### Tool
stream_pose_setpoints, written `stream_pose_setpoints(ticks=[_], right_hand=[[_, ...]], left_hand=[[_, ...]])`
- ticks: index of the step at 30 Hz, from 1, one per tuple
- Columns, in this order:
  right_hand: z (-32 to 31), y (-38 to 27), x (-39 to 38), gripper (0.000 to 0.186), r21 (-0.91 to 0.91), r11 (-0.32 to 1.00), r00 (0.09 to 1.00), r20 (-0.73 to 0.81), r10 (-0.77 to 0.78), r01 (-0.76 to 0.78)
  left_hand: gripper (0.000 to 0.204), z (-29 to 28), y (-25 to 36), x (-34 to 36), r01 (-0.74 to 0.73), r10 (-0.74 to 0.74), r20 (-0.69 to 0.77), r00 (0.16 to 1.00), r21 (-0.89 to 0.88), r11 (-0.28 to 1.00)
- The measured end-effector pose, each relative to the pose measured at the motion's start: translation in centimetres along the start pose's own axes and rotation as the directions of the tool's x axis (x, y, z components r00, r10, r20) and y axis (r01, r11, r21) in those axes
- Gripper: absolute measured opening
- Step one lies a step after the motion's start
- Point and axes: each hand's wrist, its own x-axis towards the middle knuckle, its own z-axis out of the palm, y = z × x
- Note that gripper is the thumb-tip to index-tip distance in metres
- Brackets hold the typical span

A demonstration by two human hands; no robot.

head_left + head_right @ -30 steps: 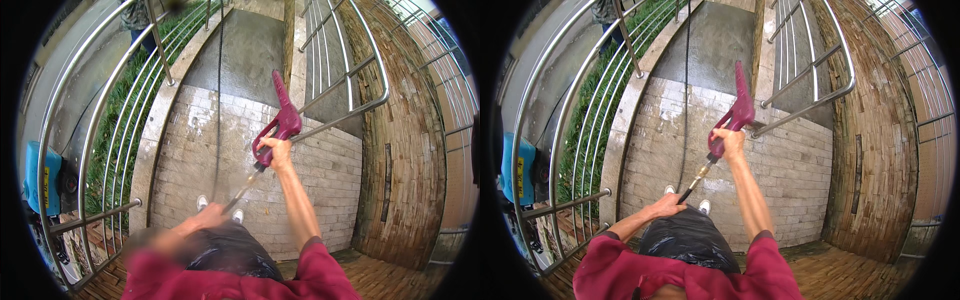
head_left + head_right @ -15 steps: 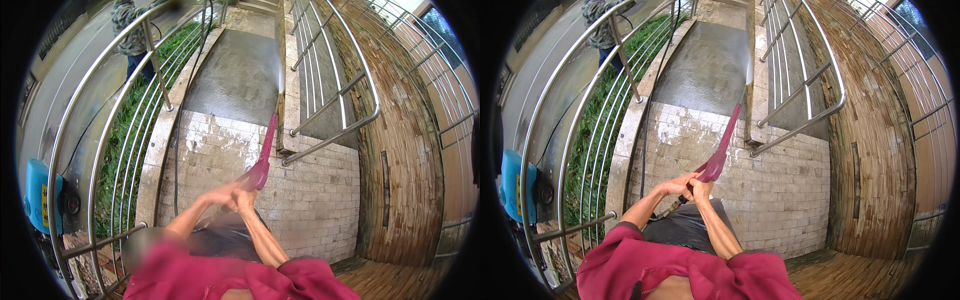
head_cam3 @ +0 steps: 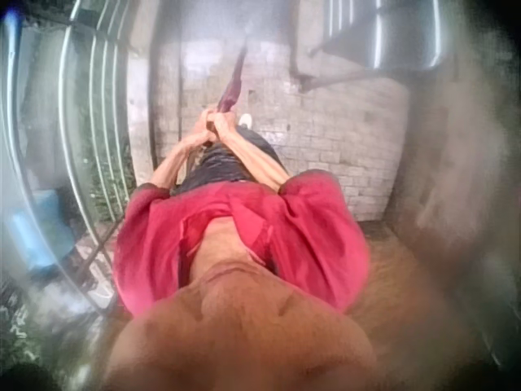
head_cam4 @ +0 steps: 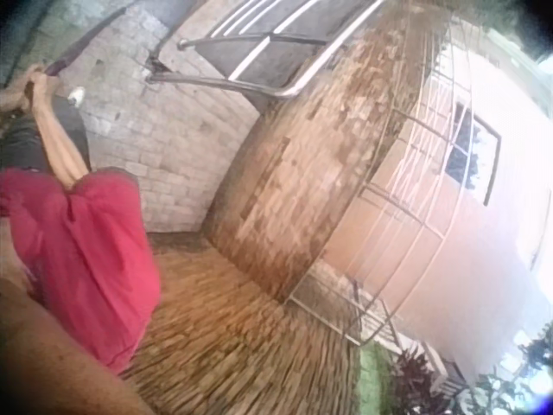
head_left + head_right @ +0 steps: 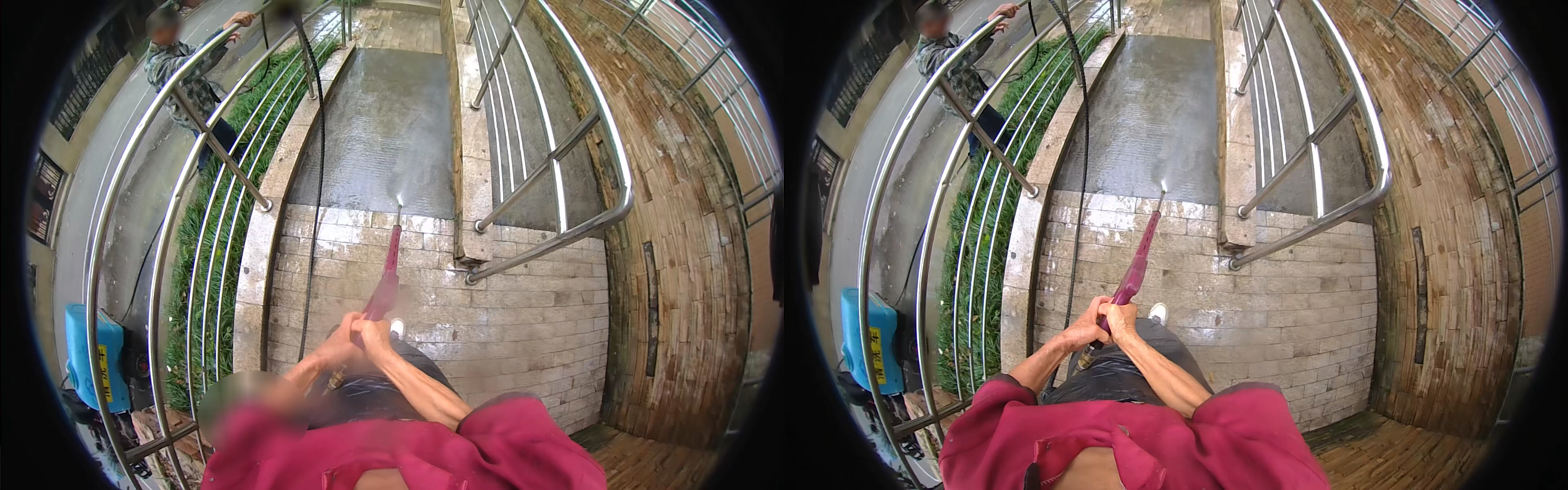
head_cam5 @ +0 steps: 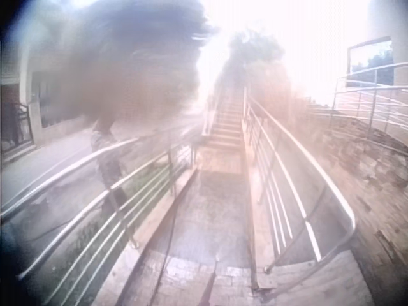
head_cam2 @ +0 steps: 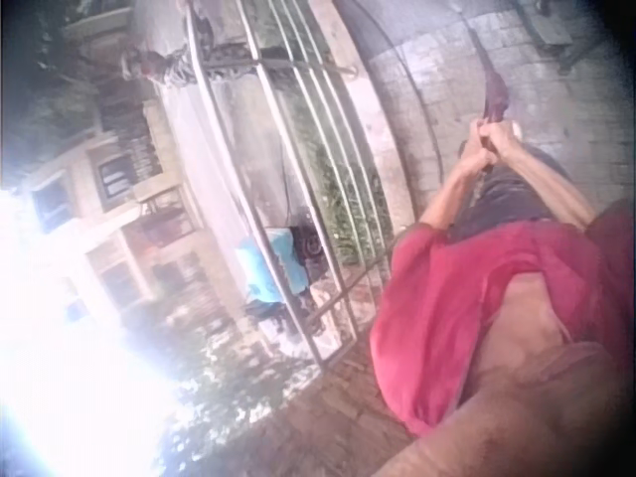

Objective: The person uses a pressure washer to clean an outdoor concrete staircase and adjacent walkway. They systematically spray the steps and landing, moving the nozzle back and forth to remove dirt and debris.

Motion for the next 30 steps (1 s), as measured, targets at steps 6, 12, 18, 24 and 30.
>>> stream_pose_setpoints(ticks=[6,12,18,24,30], right_hand=[[-0.5,-3.0,2.8,0.016,-0.004,1.000,1.000,0.031,-0.003,0.003],[-0.4,-6.5,5.1,0.015,0.018,0.995,0.995,-0.022,-0.097,0.097],[1.9,-8.4,9.2,0.016,0.015,0.997,0.997,-0.011,-0.075,0.075],[8.1,-12.4,14.1,0.015,0.023,0.999,0.999,0.026,-0.028,0.028],[14.4,-15.8,19.4,0.015,-0.114,0.993,0.999,0.034,-0.010,0.014]], left_hand=[[0.087,1.3,3.2,2.8,0.029,-0.038,-0.082,0.996,-0.108,0.994],[0.084,0.8,6.0,6.2,0.006,-0.003,-0.070,0.998,0.040,0.999],[0.089,-2.4,7.8,9.6,0.027,-0.009,-0.077,0.997,0.236,0.971],[0.094,-14.5,11.0,15.7,-0.032,-0.028,0.318,0.948,0.180,0.983],[0.079,-23.4,13.3,28.8,0.124,-0.111,0.057,0.992,-0.391,0.912]])
